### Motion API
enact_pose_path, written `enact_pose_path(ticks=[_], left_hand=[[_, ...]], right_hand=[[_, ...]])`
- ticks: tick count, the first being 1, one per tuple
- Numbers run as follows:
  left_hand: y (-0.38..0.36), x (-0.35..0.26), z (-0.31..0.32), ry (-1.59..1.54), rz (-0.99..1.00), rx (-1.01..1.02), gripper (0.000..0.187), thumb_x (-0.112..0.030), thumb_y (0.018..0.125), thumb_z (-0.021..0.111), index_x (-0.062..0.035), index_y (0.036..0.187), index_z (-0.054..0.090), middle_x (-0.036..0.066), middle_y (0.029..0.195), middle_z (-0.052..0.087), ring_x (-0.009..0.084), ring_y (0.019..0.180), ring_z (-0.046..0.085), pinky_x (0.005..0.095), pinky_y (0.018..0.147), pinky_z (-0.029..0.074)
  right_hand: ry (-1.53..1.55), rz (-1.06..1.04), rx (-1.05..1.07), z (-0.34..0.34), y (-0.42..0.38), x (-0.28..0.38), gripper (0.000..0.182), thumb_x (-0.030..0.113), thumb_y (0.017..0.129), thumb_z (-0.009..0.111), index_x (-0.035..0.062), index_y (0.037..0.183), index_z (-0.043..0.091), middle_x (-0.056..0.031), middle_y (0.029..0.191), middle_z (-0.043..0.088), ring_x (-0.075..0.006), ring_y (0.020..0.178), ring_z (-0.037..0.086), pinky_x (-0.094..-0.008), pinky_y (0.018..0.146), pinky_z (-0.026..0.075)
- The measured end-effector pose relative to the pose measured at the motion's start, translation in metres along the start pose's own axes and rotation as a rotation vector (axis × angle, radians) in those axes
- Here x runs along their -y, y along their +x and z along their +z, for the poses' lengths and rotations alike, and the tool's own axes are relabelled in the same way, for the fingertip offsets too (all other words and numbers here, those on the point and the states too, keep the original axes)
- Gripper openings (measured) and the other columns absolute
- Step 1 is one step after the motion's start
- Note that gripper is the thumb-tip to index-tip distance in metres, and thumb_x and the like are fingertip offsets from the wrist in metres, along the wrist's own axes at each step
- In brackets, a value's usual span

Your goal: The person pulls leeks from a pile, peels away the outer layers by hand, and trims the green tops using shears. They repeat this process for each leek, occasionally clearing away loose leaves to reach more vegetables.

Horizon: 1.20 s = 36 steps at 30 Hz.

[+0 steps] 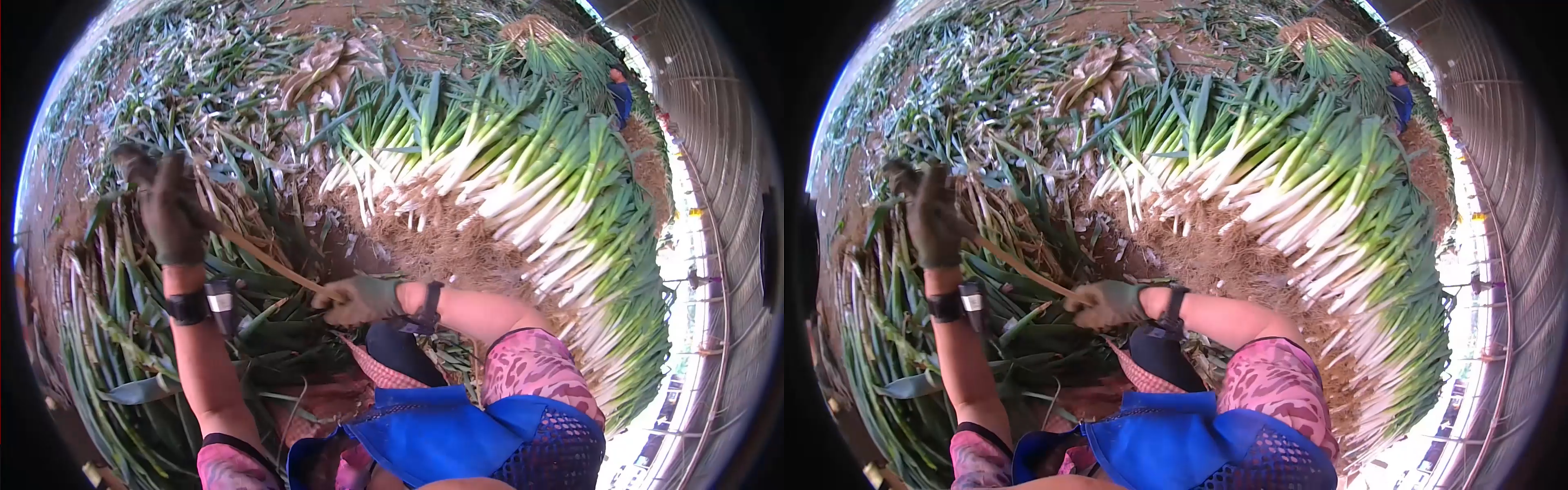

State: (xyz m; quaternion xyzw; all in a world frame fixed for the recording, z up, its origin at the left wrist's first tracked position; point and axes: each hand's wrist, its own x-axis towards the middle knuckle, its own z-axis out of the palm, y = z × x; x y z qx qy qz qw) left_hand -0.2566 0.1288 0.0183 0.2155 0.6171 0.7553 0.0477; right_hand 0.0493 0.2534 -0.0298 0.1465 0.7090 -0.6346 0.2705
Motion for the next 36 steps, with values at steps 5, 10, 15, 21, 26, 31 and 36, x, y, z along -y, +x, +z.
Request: enact_pose_path(ticks=[5, 10, 15, 21, 26, 31, 36], left_hand=[[0.103, -0.18, -0.071, -0.162, 0.23, -0.161, 0.039, -0.025, 0.099, 0.049, 0.003, 0.124, 0.06, 0.006, 0.107, 0.067, 0.0078, 0.077, 0.061, 0.0124, 0.05, 0.044], [0.179, -0.368, -0.195, -0.182, 0.383, -0.055, 0.048, -0.007, 0.095, 0.044, 0.0167, 0.137, 0.041, 0.028, 0.147, 0.041, 0.0371, 0.142, 0.032, 0.0478, 0.121, 0.021], [0.202, -0.486, -0.33, 0.474, 0.657, 0.152, 0.037, 0.002, 0.091, 0.046, 0.011, 0.125, 0.058, 0.021, 0.141, 0.052, 0.0287, 0.132, 0.049, 0.0404, 0.113, 0.034], [0.073, -0.421, -0.346, -0.25, 0.111, 0.076, 0.016, -0.014, 0.096, 0.053, -0.0033, 0.107, 0.057, 0.006, 0.099, 0.055, 0.0162, 0.089, 0.054, 0.0298, 0.083, 0.047], [-0.021, -0.307, -0.199, -1.183, -0.196, 0.118, 0.019, -0.027, 0.095, 0.06, -0.011, 0.103, 0.055, 0.001, 0.087, 0.055, 0.0125, 0.071, 0.055, 0.0248, 0.065, 0.052], [-0.059, -0.289, -0.113, -1.126, -0.319, -0.027, 0.039, -0.039, 0.104, 0.044, -0.0027, 0.106, 0.057, 0.007, 0.085, 0.065, 0.0204, 0.072, 0.063, 0.0289, 0.066, 0.055], [-0.072, -0.294, -0.098, -0.253, -0.471, 0.14, 0.046, -0.045, 0.104, 0.043, -0.0044, 0.122, 0.054, 0.003, 0.101, 0.061, 0.0146, 0.088, 0.06, 0.0268, 0.079, 0.049]], right_hand=[[-0.329, 0.24, -0.036, 0.015, -0.117, -0.076, 0.045, 0.037, 0.073, 0.071, 0.0197, 0.114, 0.067, -0.007, 0.095, 0.07, -0.0203, 0.087, 0.067, -0.0336, 0.081, 0.051], [-1.035, 0.751, 0.059, 0.025, -0.239, -0.146, 0.042, 0.035, 0.075, 0.066, 0.0136, 0.111, 0.073, -0.0151, 0.111, 0.071, -0.0309, 0.105, 0.068, -0.045, 0.087, 0.054], [-0.888, 1.04, 0.051, 0.036, -0.364, -0.13, 0.04, 0.035, 0.08, 0.066, 0.0084, 0.11, 0.072, -0.0168, 0.109, 0.071, -0.026, 0.101, 0.069, -0.0409, 0.082, 0.055], [-0.395, 0.385, -0.604, 0.062, -0.259, 0.034, 0.031, 0.028, 0.092, 0.061, 0.003, 0.107, 0.07, -0.0108, 0.087, 0.072, -0.0176, 0.08, 0.068, -0.0337, 0.074, 0.054], [0.215, -0.294, -0.388, 0.1, -0.156, 0.233, 0.023, 0.017, 0.099, 0.056, 0.0016, 0.113, 0.066, -0.0009, 0.081, 0.069, -0.0125, 0.075, 0.063, -0.0277, 0.065, 0.051], [0.261, -0.324, 0.029, 0.137, -0.082, 0.336, 0.027, 0.018, 0.101, 0.055, 0.002, 0.122, 0.059, -0.0015, 0.083, 0.069, -0.0107, 0.074, 0.063, -0.0248, 0.062, 0.05], [0.226, -0.104, 0.077, 0.117, -0.03, 0.338, 0.029, 0.031, 0.097, 0.063, 0.0043, 0.106, 0.067, -0.0013, 0.083, 0.068, -0.01, 0.07, 0.063, -0.0239, 0.062, 0.049]])
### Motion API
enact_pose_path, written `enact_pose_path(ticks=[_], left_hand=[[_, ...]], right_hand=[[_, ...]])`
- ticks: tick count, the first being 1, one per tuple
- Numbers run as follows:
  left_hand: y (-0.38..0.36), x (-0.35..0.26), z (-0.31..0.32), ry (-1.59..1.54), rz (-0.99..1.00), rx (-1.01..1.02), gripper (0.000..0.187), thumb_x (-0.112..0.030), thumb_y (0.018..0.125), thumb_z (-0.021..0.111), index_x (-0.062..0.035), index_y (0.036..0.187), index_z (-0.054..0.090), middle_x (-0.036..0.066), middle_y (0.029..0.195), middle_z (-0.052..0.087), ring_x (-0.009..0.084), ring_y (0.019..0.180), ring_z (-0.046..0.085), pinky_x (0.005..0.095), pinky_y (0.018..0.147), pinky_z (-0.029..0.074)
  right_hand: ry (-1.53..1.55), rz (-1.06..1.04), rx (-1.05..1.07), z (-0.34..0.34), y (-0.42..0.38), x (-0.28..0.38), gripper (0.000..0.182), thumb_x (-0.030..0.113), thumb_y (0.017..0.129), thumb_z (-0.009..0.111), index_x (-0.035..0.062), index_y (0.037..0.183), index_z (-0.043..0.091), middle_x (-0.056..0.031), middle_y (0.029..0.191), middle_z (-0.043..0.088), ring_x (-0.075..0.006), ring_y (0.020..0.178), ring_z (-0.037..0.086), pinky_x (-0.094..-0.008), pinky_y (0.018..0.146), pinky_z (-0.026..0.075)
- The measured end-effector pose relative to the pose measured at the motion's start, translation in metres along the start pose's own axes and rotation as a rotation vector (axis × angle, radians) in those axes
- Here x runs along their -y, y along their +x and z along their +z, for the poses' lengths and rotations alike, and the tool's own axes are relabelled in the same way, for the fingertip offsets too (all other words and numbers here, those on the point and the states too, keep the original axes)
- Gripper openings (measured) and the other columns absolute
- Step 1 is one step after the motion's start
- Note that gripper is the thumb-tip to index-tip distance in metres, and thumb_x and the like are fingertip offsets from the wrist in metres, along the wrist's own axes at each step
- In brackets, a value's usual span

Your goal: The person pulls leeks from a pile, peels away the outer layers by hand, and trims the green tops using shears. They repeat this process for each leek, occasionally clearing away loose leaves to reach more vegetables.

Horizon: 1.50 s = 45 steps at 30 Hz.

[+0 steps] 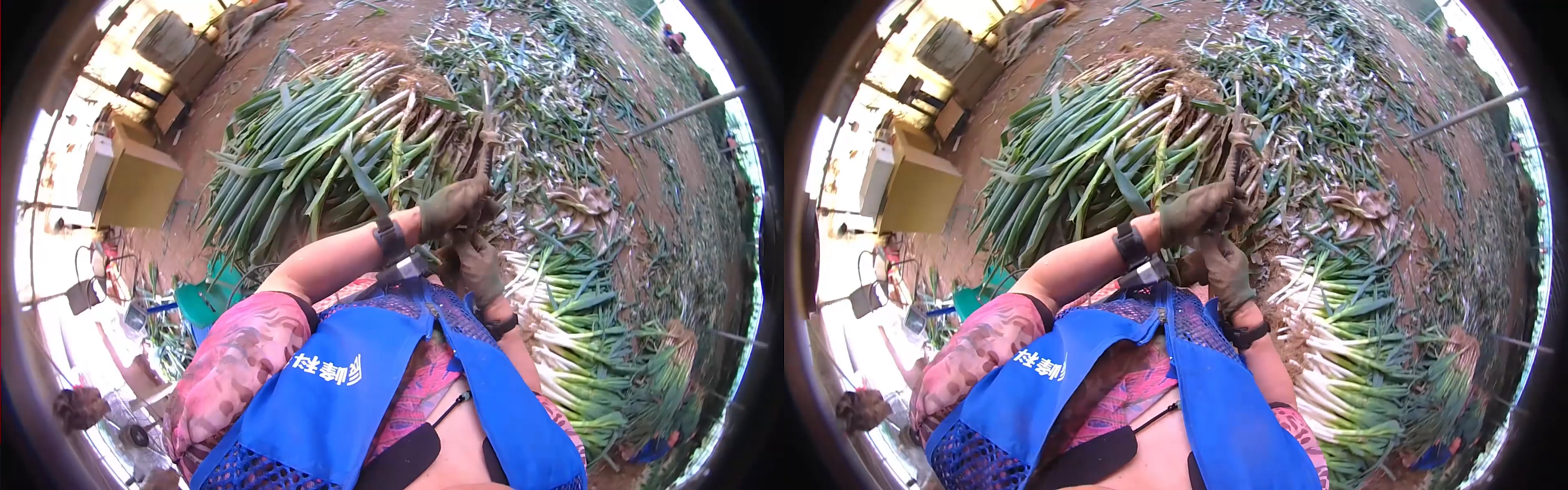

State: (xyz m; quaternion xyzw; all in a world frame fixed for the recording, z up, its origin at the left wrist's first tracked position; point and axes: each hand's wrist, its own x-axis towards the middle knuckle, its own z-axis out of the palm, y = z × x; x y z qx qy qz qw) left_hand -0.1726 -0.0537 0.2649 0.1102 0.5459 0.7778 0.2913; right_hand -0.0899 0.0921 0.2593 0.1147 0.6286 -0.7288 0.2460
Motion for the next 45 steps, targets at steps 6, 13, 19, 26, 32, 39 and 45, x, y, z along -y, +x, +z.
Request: enact_pose_path(ticks=[6, 13, 19, 26, 32, 39, 45], left_hand=[[0.007, 0.062, -0.008, -0.405, -0.176, -0.205, 0.038, -0.028, 0.101, 0.052, -0.0016, 0.129, 0.049, 0.004, 0.103, 0.06, 0.0141, 0.092, 0.06, 0.0312, 0.088, 0.051], [0.017, 0.123, -0.007, -0.326, -0.227, 0.145, 0.033, -0.013, 0.102, 0.049, -0.0017, 0.133, 0.048, 0.003, 0.119, 0.06, 0.015, 0.108, 0.059, 0.0339, 0.098, 0.047], [-0.009, 0.089, -0.077, 0.399, -0.481, -0.064, 0.043, -0.03, 0.092, 0.064, -0.0018, 0.124, 0.058, 0.012, 0.112, 0.068, 0.021, 0.104, 0.065, 0.0349, 0.092, 0.05], [0.016, 0.107, -0.189, 1.095, -0.7, -0.613, 0.054, -0.045, 0.085, 0.067, -0.0043, 0.12, 0.056, 0.021, 0.111, 0.067, 0.0359, 0.104, 0.065, 0.0438, 0.09, 0.051], [0.075, 0.174, -0.219, 1.344, -0.843, -0.679, 0.053, -0.035, 0.085, 0.066, -0.0046, 0.126, 0.051, 0.02, 0.125, 0.059, 0.0373, 0.113, 0.062, 0.045, 0.095, 0.05], [0.043, 0.097, -0.207, 0.429, -0.402, -0.648, 0.036, -0.025, 0.082, 0.065, -0.0003, 0.108, 0.063, 0.013, 0.092, 0.069, 0.0231, 0.078, 0.066, 0.035, 0.074, 0.053], [0.023, 0.188, -0.21, -0.064, -0.649, -0.62, 0.022, -0.023, 0.095, 0.063, -0.0034, 0.103, 0.058, 0.005, 0.086, 0.061, 0.0141, 0.059, 0.057, 0.03, 0.051, 0.048]], right_hand=[[-0.352, -0.247, 0.11, -0.085, 0.03, -0.025, 0.034, 0.019, 0.085, 0.064, 0.0036, 0.115, 0.066, -0.0068, 0.097, 0.071, -0.0176, 0.088, 0.067, -0.0272, 0.078, 0.052], [0.695, 0.127, 0.223, -0.079, 0.134, -0.033, 0.05, 0.026, 0.094, 0.065, 0.0009, 0.132, 0.047, -0.0059, 0.102, 0.062, -0.0144, 0.09, 0.059, -0.0251, 0.084, 0.048], [0.342, 0.092, 0.097, -0.033, 0.159, -0.068, 0.025, 0.013, 0.089, 0.065, 0.0037, 0.111, 0.056, 0.0013, 0.082, 0.058, -0.009, 0.068, 0.053, -0.0237, 0.061, 0.043], [0.029, 0.104, -0.109, -0.006, 0.141, -0.111, 0.02, 0.014, 0.087, 0.069, 0.0068, 0.099, 0.055, 0.003, 0.075, 0.055, -0.0058, 0.063, 0.05, -0.022, 0.056, 0.04], [0.0, 0.11, -0.191, 0.0, 0.13, -0.151, 0.034, 0.015, 0.086, 0.07, 0.0023, 0.115, 0.059, 0.0014, 0.077, 0.059, -0.0072, 0.067, 0.055, -0.0254, 0.063, 0.047], [0.139, 0.195, -0.231, -0.04, 0.135, -0.139, 0.028, 0.015, 0.087, 0.069, 0.0038, 0.109, 0.057, 0.0008, 0.079, 0.06, -0.0075, 0.068, 0.057, -0.0248, 0.062, 0.048], [0.026, 0.228, 0.012, -0.035, 0.122, -0.144, 0.032, 0.013, 0.089, 0.067, 0.0025, 0.116, 0.053, 0.0009, 0.081, 0.058, -0.0074, 0.067, 0.054, -0.0251, 0.061, 0.047]])
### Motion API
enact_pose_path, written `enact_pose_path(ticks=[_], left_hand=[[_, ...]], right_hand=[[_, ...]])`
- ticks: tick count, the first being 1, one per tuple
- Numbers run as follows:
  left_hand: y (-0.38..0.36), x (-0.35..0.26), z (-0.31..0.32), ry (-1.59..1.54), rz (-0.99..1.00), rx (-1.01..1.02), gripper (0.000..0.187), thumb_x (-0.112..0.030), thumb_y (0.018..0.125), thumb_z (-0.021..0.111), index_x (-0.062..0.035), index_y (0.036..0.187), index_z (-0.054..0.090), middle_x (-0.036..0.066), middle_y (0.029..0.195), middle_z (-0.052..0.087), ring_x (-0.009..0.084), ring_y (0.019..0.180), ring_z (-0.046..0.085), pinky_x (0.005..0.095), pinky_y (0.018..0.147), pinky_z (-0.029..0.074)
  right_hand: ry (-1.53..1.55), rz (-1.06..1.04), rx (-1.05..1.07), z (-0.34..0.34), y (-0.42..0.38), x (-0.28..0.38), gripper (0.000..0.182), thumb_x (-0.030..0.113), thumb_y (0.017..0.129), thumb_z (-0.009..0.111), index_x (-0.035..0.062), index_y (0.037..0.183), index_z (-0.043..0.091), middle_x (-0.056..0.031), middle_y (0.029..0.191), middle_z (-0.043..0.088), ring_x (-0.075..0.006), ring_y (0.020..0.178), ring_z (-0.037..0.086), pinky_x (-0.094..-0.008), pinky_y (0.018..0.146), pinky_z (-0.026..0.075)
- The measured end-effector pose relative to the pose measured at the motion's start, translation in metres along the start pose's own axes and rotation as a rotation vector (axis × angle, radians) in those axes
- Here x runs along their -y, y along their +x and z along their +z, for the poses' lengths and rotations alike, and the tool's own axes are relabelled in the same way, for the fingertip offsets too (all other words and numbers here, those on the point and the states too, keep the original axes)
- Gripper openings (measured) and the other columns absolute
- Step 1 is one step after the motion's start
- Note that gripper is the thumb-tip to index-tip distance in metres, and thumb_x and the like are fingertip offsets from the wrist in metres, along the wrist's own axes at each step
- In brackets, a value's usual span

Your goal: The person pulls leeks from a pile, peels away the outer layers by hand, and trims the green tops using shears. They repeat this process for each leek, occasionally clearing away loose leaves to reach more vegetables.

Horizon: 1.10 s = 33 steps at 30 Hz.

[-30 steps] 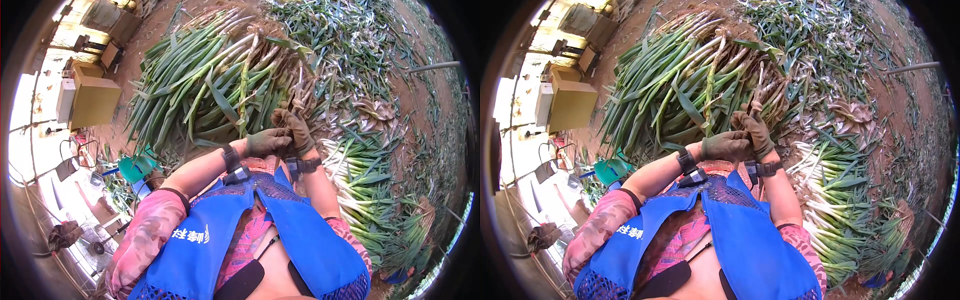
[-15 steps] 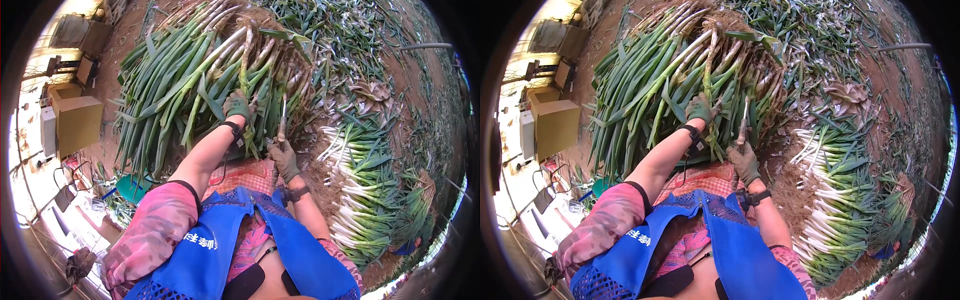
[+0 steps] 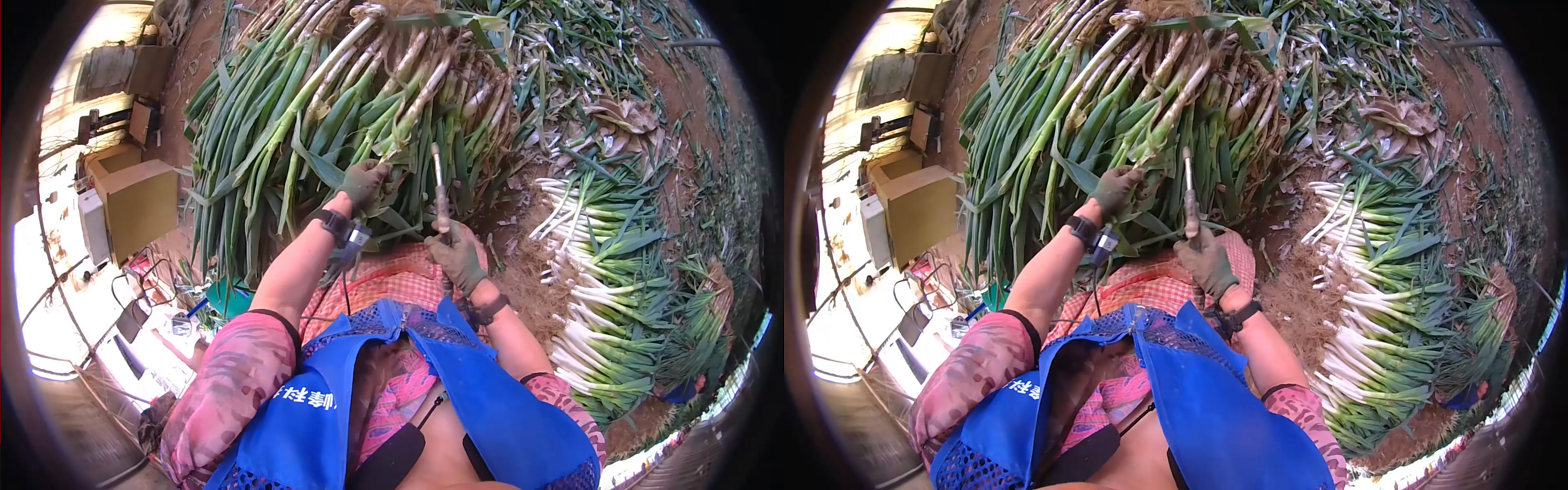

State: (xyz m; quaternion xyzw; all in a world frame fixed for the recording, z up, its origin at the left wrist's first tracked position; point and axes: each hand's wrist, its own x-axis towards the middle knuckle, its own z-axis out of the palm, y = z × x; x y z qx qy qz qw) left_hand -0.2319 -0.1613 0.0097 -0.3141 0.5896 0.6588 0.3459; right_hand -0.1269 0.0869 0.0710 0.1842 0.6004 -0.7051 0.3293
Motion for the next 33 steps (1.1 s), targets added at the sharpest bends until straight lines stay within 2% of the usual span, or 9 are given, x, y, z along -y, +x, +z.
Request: enact_pose_path(ticks=[5, 8, 12, 18, 21, 25, 27, 30, 33], left_hand=[[0.003, 0.013, 0.029, -0.151, 0.009, -0.016, 0.018, -0.023, 0.096, 0.062, -0.0059, 0.102, 0.056, 0.005, 0.082, 0.058, 0.0131, 0.061, 0.053, 0.0288, 0.051, 0.045], [0.009, 0.017, 0.026, -0.148, 0.005, 0.015, 0.02, -0.024, 0.096, 0.062, -0.0059, 0.103, 0.058, 0.004, 0.083, 0.059, 0.0126, 0.061, 0.053, 0.0274, 0.054, 0.045], [0.01, 0.02, 0.033, -0.074, -0.011, -0.052, 0.022, -0.025, 0.096, 0.063, -0.004, 0.102, 0.06, 0.004, 0.083, 0.061, 0.0121, 0.062, 0.054, 0.0261, 0.058, 0.046], [0.011, 0.049, 0.037, -0.1, -0.008, -0.043, 0.024, -0.027, 0.095, 0.062, -0.0032, 0.101, 0.061, 0.004, 0.082, 0.062, 0.0114, 0.064, 0.054, 0.0255, 0.059, 0.046], [0.016, 0.059, 0.036, -0.073, 0.021, -0.031, 0.029, -0.027, 0.096, 0.063, -0.0004, 0.108, 0.061, 0.004, 0.082, 0.064, 0.0113, 0.063, 0.057, 0.0266, 0.059, 0.048], [0.018, 0.062, 0.039, -0.016, 0.031, -0.078, 0.03, -0.029, 0.096, 0.063, -0.001, 0.106, 0.061, 0.003, 0.082, 0.063, 0.0104, 0.065, 0.056, 0.0259, 0.06, 0.047], [0.013, 0.057, 0.044, -0.012, 0.031, -0.104, 0.026, -0.028, 0.096, 0.062, -0.0025, 0.102, 0.061, 0.001, 0.082, 0.062, 0.01, 0.066, 0.055, 0.025, 0.06, 0.046], [0.014, 0.065, 0.043, -0.006, 0.033, -0.104, 0.034, -0.029, 0.097, 0.06, 0.0004, 0.114, 0.06, 0.003, 0.084, 0.063, 0.0097, 0.07, 0.056, 0.0253, 0.064, 0.047], [0.015, 0.067, 0.043, 0.021, 0.067, -0.102, 0.034, -0.029, 0.097, 0.06, 0.0005, 0.115, 0.059, 0.002, 0.083, 0.062, 0.0096, 0.068, 0.055, 0.026, 0.062, 0.047]], right_hand=[[-0.022, 0.152, 0.097, 0.014, -0.019, -0.016, 0.03, 0.016, 0.089, 0.067, 0.0025, 0.111, 0.052, -0.0009, 0.075, 0.058, -0.0109, 0.065, 0.055, -0.0301, 0.061, 0.047], [-0.069, 0.105, 0.029, 0.011, 0.004, -0.039, 0.032, 0.021, 0.089, 0.067, 0.0008, 0.109, 0.053, -0.0076, 0.074, 0.061, -0.0174, 0.064, 0.059, -0.0339, 0.064, 0.049], [-0.239, 0.053, -0.02, 0.014, 0.033, -0.014, 0.035, 0.026, 0.088, 0.066, -0.0012, 0.106, 0.056, -0.0167, 0.077, 0.066, -0.0271, 0.068, 0.066, -0.0366, 0.067, 0.051], [-0.296, 0.083, -0.147, 0.015, 0.089, -0.018, 0.041, 0.03, 0.084, 0.068, -0.005, 0.102, 0.056, -0.0185, 0.075, 0.066, -0.0285, 0.069, 0.068, -0.0378, 0.066, 0.052], [-0.189, 0.114, -0.193, 0.007, 0.129, -0.013, 0.042, 0.03, 0.082, 0.069, -0.006, 0.1, 0.057, -0.0174, 0.074, 0.066, -0.0271, 0.066, 0.067, -0.0372, 0.064, 0.052], [-0.151, 0.136, -0.17, 0.009, 0.115, -0.017, 0.045, 0.034, 0.081, 0.07, -0.0064, 0.098, 0.057, -0.0159, 0.073, 0.066, -0.0239, 0.065, 0.066, -0.0358, 0.063, 0.052], [-0.313, 0.06, -0.141, 0.017, 0.088, -0.025, 0.049, 0.037, 0.081, 0.068, -0.0069, 0.099, 0.058, -0.0184, 0.075, 0.067, -0.0287, 0.068, 0.068, -0.039, 0.066, 0.052], [-0.486, -0.024, -0.206, 0.015, 0.1, -0.034, 0.054, 0.041, 0.08, 0.067, -0.0078, 0.102, 0.058, -0.0224, 0.082, 0.069, -0.0347, 0.077, 0.069, -0.0418, 0.072, 0.053], [-0.508, 0.081, -0.185, -0.005, 0.154, -0.003, 0.057, 0.042, 0.079, 0.066, -0.0083, 0.105, 0.058, -0.0266, 0.092, 0.069, -0.0393, 0.089, 0.069, -0.0425, 0.079, 0.053]])
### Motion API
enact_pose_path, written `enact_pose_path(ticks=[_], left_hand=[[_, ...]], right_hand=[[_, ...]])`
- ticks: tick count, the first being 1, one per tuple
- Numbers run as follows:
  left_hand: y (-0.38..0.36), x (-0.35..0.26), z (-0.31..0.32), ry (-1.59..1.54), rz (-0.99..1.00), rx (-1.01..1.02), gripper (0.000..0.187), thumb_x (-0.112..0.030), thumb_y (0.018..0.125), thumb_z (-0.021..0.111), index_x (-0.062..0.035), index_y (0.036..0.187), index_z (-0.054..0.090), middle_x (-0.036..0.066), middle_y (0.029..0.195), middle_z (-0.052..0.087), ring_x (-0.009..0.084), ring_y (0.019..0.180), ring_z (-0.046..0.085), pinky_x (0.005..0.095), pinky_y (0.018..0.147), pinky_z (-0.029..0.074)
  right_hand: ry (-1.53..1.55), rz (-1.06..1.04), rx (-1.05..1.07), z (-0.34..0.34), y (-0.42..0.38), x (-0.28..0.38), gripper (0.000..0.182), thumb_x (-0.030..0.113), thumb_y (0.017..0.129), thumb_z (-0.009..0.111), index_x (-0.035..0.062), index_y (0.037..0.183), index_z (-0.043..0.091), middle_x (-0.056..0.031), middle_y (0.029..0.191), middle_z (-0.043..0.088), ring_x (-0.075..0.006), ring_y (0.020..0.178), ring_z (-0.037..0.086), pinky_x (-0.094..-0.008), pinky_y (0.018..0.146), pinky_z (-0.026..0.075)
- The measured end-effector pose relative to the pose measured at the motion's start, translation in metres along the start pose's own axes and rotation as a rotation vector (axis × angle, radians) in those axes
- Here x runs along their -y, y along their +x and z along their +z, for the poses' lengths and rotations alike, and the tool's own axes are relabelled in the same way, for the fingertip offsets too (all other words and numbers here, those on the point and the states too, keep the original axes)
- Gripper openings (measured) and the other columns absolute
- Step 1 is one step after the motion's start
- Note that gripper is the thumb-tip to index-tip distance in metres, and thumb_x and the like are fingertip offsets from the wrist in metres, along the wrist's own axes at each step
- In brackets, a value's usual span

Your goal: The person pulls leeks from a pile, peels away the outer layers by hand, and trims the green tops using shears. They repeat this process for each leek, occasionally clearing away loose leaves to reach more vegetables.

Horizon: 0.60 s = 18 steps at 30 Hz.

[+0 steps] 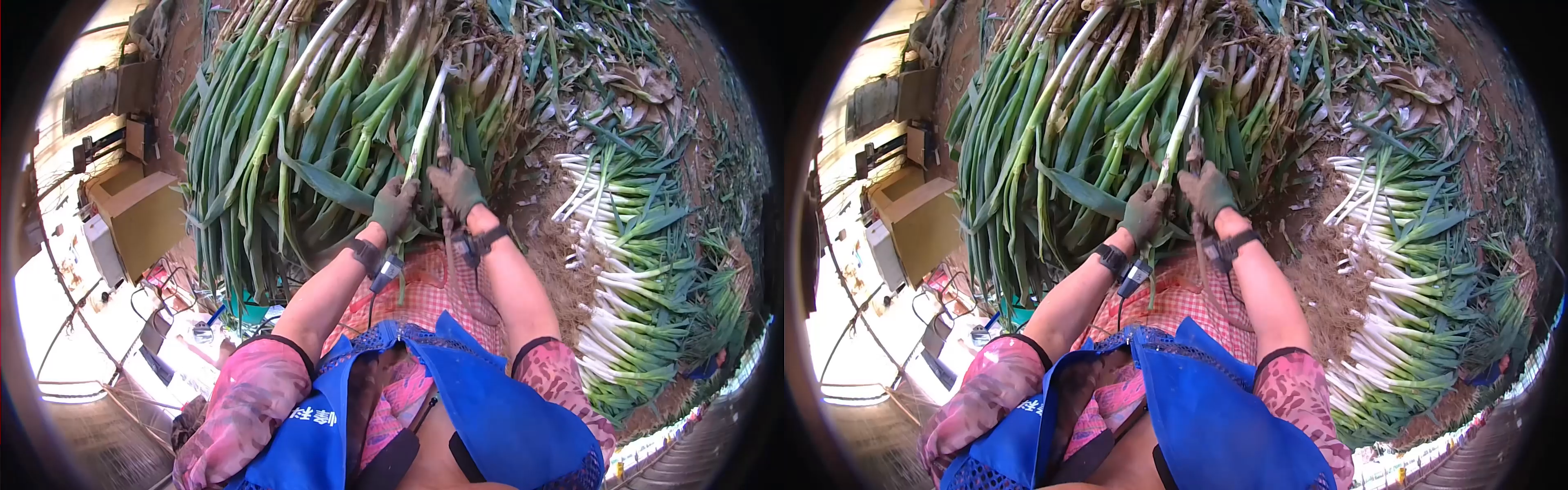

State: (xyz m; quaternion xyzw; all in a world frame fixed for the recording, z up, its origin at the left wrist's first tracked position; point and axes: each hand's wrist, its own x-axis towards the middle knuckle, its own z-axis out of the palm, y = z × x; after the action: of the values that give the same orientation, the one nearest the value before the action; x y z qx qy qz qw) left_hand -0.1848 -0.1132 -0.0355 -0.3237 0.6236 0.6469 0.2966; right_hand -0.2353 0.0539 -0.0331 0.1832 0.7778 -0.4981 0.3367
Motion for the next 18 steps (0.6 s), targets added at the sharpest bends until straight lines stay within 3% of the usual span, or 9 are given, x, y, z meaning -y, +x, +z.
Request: enact_pose_path(ticks=[5, 7, 10, 11, 12, 14, 15, 16, 18], left_hand=[[-0.005, -0.005, 0.011, -0.023, -0.017, -0.001, 0.031, -0.029, 0.098, 0.059, -0.0001, 0.11, 0.058, 0.003, 0.084, 0.061, 0.0109, 0.066, 0.055, 0.0269, 0.061, 0.049], [-0.004, 0.0, 0.015, -0.065, -0.036, 0.011, 0.03, -0.029, 0.098, 0.058, -0.0013, 0.111, 0.059, 0.004, 0.082, 0.061, 0.0104, 0.068, 0.057, 0.0264, 0.061, 0.048], [-0.015, -0.002, 0.036, 0.356, 0.037, 0.029, 0.031, -0.027, 0.098, 0.058, -0.0017, 0.114, 0.059, 0.01, 0.084, 0.066, 0.0134, 0.073, 0.061, 0.0303, 0.066, 0.051], [-0.012, 0.018, 0.04, 0.586, 0.258, 0.033, 0.031, -0.026, 0.097, 0.057, -0.0027, 0.118, 0.059, 0.017, 0.092, 0.069, 0.022, 0.083, 0.067, 0.0344, 0.074, 0.052], [-0.016, 0.015, 0.042, 0.621, 0.163, 0.14, 0.037, -0.03, 0.097, 0.057, -0.0023, 0.121, 0.058, 0.02, 0.102, 0.069, 0.0309, 0.094, 0.068, 0.0392, 0.083, 0.052], [-0.036, -0.026, 0.038, 0.903, 0.221, 0.295, 0.04, -0.035, 0.094, 0.061, -0.005, 0.121, 0.06, 0.02, 0.103, 0.068, 0.0337, 0.098, 0.067, 0.0408, 0.086, 0.051], [-0.036, -0.045, 0.034, 1.003, 0.325, 0.166, 0.045, -0.036, 0.091, 0.064, -0.0066, 0.125, 0.058, 0.02, 0.109, 0.066, 0.0341, 0.099, 0.066, 0.0419, 0.087, 0.051], [-0.03, -0.061, 0.028, 1.101, 0.427, 0.035, 0.051, -0.038, 0.088, 0.067, -0.0082, 0.128, 0.057, 0.02, 0.115, 0.064, 0.0346, 0.101, 0.065, 0.043, 0.089, 0.051], [-0.008, -0.089, 0.003, 1.332, 0.85, -0.496, 0.059, -0.036, 0.082, 0.071, -0.0103, 0.132, 0.052, 0.018, 0.127, 0.057, 0.0379, 0.103, 0.062, 0.0444, 0.089, 0.05]], right_hand=[[-0.11, 0.006, -0.009, -0.018, 0.096, 0.006, 0.066, 0.048, 0.076, 0.066, -0.0091, 0.109, 0.06, -0.029, 0.1, 0.068, -0.0397, 0.1, 0.066, -0.0412, 0.086, 0.052], [0.036, 0.035, 0.051, -0.01, 0.098, -0.013, 0.066, 0.048, 0.076, 0.067, -0.0084, 0.111, 0.06, -0.0301, 0.102, 0.067, -0.041, 0.102, 0.065, -0.0419, 0.088, 0.051], [0.033, -0.075, -0.069, -0.004, 0.049, -0.018, 0.063, 0.046, 0.074, 0.07, -0.0032, 0.112, 0.061, -0.0283, 0.103, 0.067, -0.0414, 0.103, 0.065, -0.0418, 0.087, 0.051], [0.087, -0.039, -0.061, -0.002, 0.041, -0.029, 0.06, 0.044, 0.075, 0.071, -0.0027, 0.111, 0.061, -0.0251, 0.101, 0.068, -0.0381, 0.098, 0.066, -0.0399, 0.085, 0.051], [0.142, -0.007, -0.054, -0.004, 0.036, -0.043, 0.057, 0.041, 0.075, 0.072, -0.0021, 0.11, 0.061, -0.0219, 0.098, 0.068, -0.0348, 0.094, 0.067, -0.0381, 0.083, 0.052], [0.349, -0.057, -0.143, -0.015, 0.023, -0.068, 0.048, 0.031, 0.077, 0.073, -0.0012, 0.11, 0.061, -0.012, 0.093, 0.067, -0.0232, 0.083, 0.065, -0.0337, 0.078, 0.052], [0.494, -0.059, -0.177, -0.028, 0.011, -0.07, 0.04, 0.021, 0.078, 0.073, 0.0, 0.11, 0.061, -0.0036, 0.09, 0.064, -0.0138, 0.078, 0.058, -0.0302, 0.073, 0.05], [0.515, -0.092, -0.259, -0.038, 0.008, -0.078, 0.039, 0.018, 0.078, 0.073, 0.0001, 0.11, 0.06, -0.0025, 0.091, 0.064, -0.0134, 0.08, 0.059, -0.0308, 0.073, 0.05], [0.395, -0.056, -0.339, -0.065, 0.01, -0.103, 0.043, 0.023, 0.078, 0.073, 0.0006, 0.112, 0.059, -0.0076, 0.09, 0.067, -0.0176, 0.08, 0.063, -0.0327, 0.075, 0.051]])
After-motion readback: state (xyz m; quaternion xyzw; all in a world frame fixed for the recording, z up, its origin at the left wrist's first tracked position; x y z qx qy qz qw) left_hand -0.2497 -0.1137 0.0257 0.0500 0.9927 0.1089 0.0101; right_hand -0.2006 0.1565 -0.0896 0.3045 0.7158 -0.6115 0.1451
